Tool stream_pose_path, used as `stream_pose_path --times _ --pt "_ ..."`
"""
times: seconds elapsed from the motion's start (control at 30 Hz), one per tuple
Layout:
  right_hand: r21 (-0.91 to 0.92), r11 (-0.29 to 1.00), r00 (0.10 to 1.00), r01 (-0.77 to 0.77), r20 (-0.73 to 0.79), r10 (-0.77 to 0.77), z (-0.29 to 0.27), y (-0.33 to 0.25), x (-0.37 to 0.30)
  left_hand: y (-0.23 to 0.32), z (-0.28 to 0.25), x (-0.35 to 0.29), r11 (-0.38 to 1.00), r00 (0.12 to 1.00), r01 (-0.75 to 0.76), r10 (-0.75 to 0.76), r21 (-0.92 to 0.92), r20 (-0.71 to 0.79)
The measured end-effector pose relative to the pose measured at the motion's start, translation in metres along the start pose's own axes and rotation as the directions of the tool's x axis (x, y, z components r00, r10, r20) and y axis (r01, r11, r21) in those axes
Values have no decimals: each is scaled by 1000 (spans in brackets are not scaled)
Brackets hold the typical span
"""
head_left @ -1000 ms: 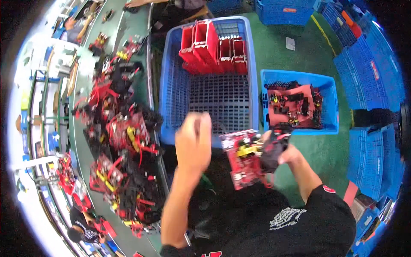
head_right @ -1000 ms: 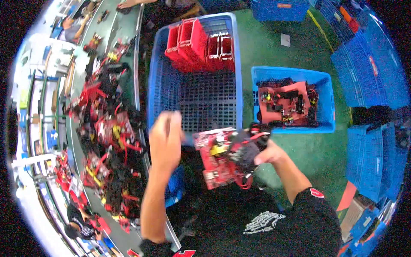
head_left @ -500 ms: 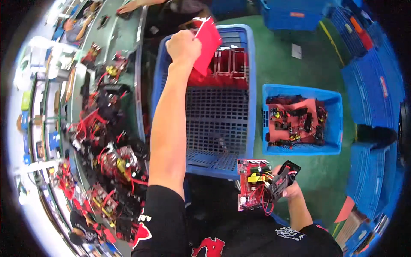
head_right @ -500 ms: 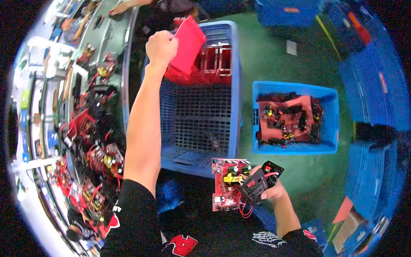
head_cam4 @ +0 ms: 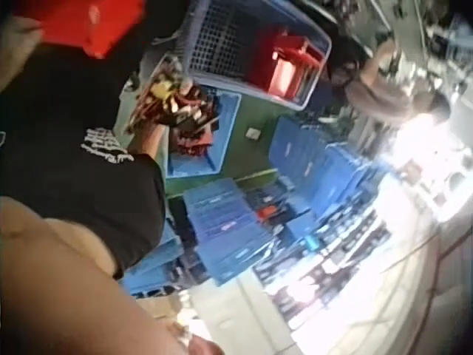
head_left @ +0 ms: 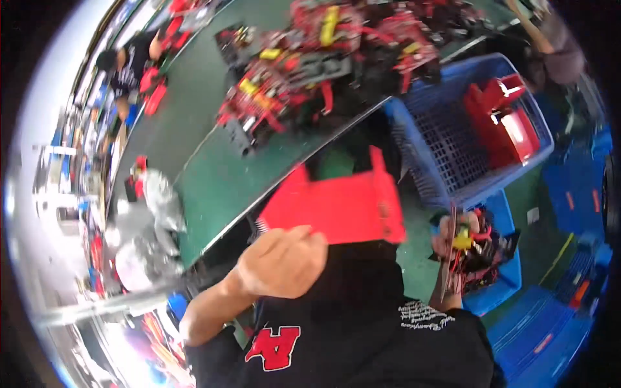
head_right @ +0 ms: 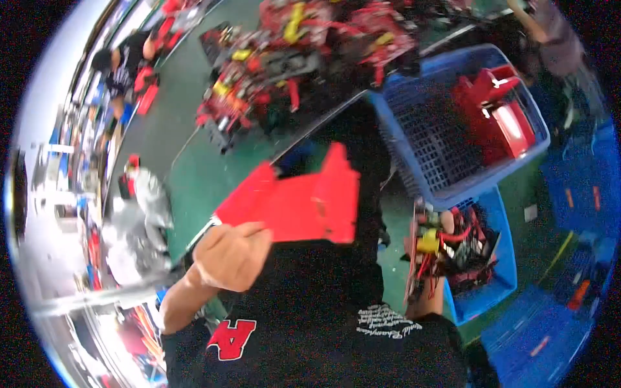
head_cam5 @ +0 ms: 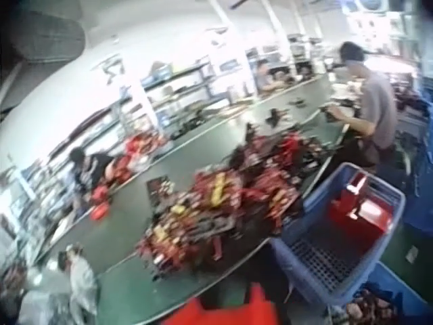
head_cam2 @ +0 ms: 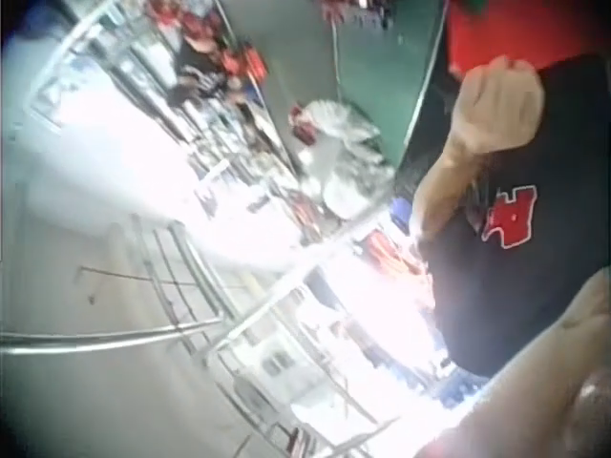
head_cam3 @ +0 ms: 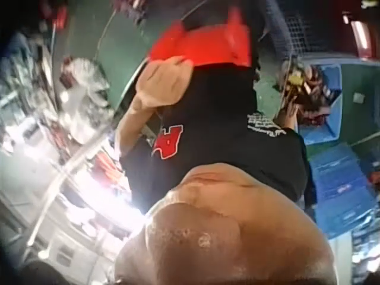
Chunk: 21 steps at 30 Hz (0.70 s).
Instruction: Assembling electronic circuit boards into red plastic components and placing them in bins.
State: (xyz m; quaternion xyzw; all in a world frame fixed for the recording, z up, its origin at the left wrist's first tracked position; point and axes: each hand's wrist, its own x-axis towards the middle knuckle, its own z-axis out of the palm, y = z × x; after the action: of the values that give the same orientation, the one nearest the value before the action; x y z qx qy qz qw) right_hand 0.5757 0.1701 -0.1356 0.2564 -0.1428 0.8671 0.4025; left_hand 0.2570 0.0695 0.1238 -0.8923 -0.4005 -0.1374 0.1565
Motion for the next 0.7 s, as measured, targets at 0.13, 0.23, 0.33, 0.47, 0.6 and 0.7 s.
stream_pose_path --times 0.13,0.23,0.33,0.47,0.6,0.7 --pt "-82 986 970 -147 -206 128 -73 4 -6 10 -28 -111 801 970 229 -234 552 -64" --pt "-38 989 875 -143 -472 108 -105 2 -25 -3 -6 -170 661 928 251 -373 707 19" --pt "-65 985 906 -160 -407 120 -69 62 26 -29 31 -231 655 822 391 -564 647 73" --pt "-4 973 917 -231 -335 216 -22 96 74 -25 67 -247 629 781 493 -624 602 12" --pt "-51 957 637 -287 -756 151 -45 71 28 -20 72 -244 575 670 667 -741 473 -46" --pt "-39 966 690 -256 -708 154 -29 84 46 -32 47 -241 324 387 908 -892 266 -235"
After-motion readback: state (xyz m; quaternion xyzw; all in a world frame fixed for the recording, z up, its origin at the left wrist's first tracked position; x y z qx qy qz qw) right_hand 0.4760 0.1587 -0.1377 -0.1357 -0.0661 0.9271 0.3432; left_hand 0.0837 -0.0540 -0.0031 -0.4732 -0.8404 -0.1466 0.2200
